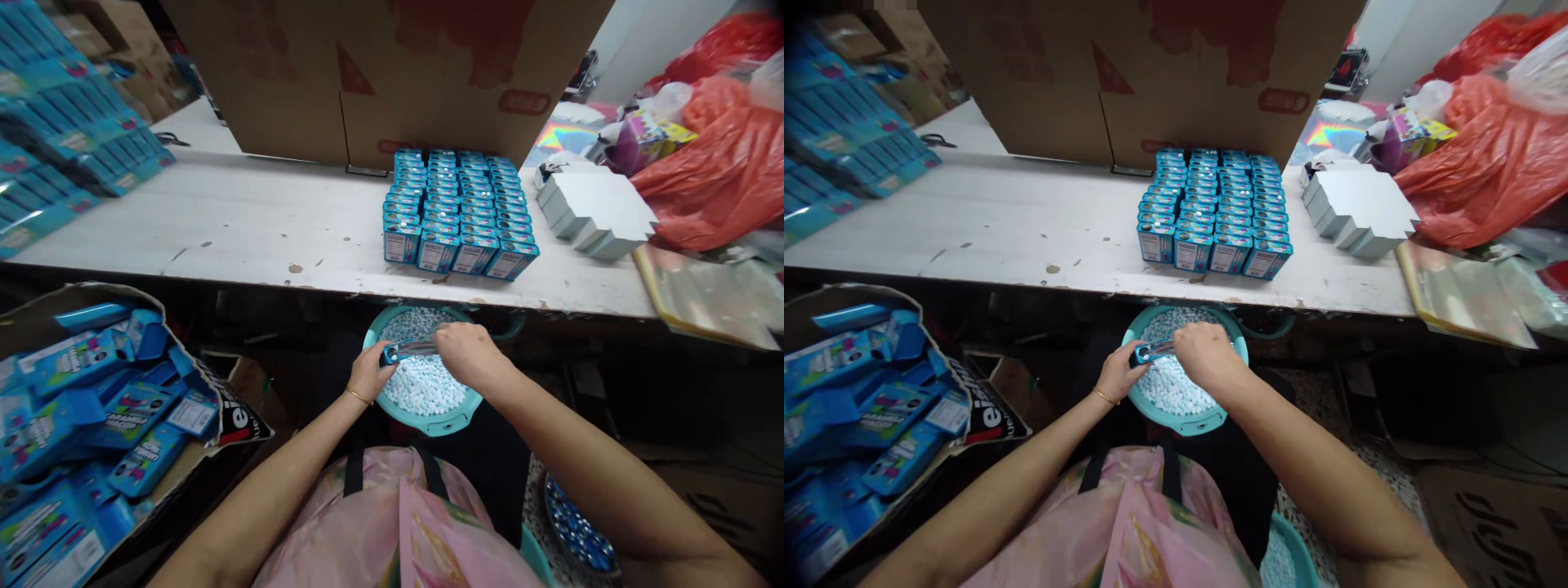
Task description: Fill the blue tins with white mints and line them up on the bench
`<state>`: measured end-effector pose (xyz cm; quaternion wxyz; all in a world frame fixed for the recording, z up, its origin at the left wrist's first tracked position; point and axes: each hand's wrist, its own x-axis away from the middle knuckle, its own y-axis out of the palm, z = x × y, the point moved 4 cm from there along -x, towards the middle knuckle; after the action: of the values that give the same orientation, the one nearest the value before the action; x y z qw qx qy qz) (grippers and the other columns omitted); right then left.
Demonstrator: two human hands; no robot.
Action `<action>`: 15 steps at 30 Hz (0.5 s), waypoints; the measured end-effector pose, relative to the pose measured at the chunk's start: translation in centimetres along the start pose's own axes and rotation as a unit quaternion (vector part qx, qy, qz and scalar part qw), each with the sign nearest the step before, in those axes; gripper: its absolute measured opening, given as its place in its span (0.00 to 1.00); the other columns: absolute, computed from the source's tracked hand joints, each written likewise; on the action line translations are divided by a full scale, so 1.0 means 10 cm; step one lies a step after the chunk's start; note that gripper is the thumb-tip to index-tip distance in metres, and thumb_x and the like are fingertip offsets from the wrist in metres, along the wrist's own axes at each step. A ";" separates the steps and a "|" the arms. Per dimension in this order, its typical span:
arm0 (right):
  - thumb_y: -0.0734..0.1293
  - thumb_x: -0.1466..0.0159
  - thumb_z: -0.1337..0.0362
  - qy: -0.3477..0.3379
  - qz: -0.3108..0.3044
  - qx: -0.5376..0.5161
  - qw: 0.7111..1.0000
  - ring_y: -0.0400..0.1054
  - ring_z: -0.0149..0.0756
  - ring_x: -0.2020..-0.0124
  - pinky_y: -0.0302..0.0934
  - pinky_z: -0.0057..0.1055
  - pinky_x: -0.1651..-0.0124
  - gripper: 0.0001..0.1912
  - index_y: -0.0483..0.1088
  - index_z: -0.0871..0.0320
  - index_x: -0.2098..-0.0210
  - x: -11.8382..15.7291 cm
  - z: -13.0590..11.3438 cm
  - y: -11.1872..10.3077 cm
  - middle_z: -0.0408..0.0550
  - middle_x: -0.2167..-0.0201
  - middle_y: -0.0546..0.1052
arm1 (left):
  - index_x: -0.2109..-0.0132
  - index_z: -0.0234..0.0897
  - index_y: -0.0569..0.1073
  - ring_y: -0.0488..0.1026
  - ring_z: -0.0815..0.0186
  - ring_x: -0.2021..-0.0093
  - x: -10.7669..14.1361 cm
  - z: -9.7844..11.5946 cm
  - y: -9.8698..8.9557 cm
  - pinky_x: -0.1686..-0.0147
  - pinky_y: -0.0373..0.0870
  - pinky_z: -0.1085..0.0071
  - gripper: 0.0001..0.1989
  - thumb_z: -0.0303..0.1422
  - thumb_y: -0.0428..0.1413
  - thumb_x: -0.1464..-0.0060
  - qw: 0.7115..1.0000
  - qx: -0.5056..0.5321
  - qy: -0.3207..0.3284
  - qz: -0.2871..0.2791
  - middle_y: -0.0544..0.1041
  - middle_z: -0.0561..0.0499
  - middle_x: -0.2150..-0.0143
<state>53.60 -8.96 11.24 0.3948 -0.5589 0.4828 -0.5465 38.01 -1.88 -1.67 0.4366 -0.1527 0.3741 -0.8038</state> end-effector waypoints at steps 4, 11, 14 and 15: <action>0.54 0.44 0.76 0.068 -0.016 -0.005 0.998 0.67 0.41 0.62 0.58 0.35 0.61 0.15 0.69 0.59 0.65 0.08 0.52 0.44 0.53 0.65 0.72 | 0.54 0.38 0.68 0.68 0.67 0.67 0.03 -0.11 -0.10 0.64 0.64 0.72 0.19 0.35 0.55 0.56 0.999 0.024 -0.016 0.016 0.73 0.50 0.64; 0.53 0.43 0.75 0.139 -0.046 -0.125 0.981 0.67 0.41 0.60 0.58 0.34 0.60 0.17 0.70 0.62 0.63 -0.19 0.41 1.84 0.56 0.64 0.73 | 0.55 0.36 0.68 0.69 0.66 0.63 0.07 -0.27 -0.37 0.62 0.64 0.71 0.19 0.37 0.55 0.56 0.994 0.073 -0.041 0.066 0.73 0.50 0.62; 0.57 0.45 0.73 0.156 0.029 -0.320 0.934 0.67 0.39 0.62 0.59 0.31 0.60 0.14 0.71 0.61 0.63 -0.46 0.14 2.11 0.51 0.66 0.75 | 0.56 0.36 0.69 0.70 0.66 0.63 0.09 -0.28 -0.47 0.61 0.65 0.71 0.19 0.38 0.55 0.56 0.991 0.091 -0.052 0.081 0.74 0.51 0.62; 0.59 0.46 0.72 0.164 0.047 -0.387 0.906 0.67 0.39 0.63 0.59 0.30 0.61 0.13 0.72 0.62 0.65 -0.52 0.11 2.16 0.50 0.68 0.76 | 0.56 0.36 0.69 0.70 0.66 0.63 0.09 -0.28 -0.50 0.61 0.65 0.71 0.19 0.39 0.55 0.56 0.990 0.095 -0.057 0.084 0.74 0.51 0.62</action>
<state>52.67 -8.78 -11.03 0.0880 -0.5469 0.7401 -0.3813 32.91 0.36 0.03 0.5357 -0.1238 0.2822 -0.7861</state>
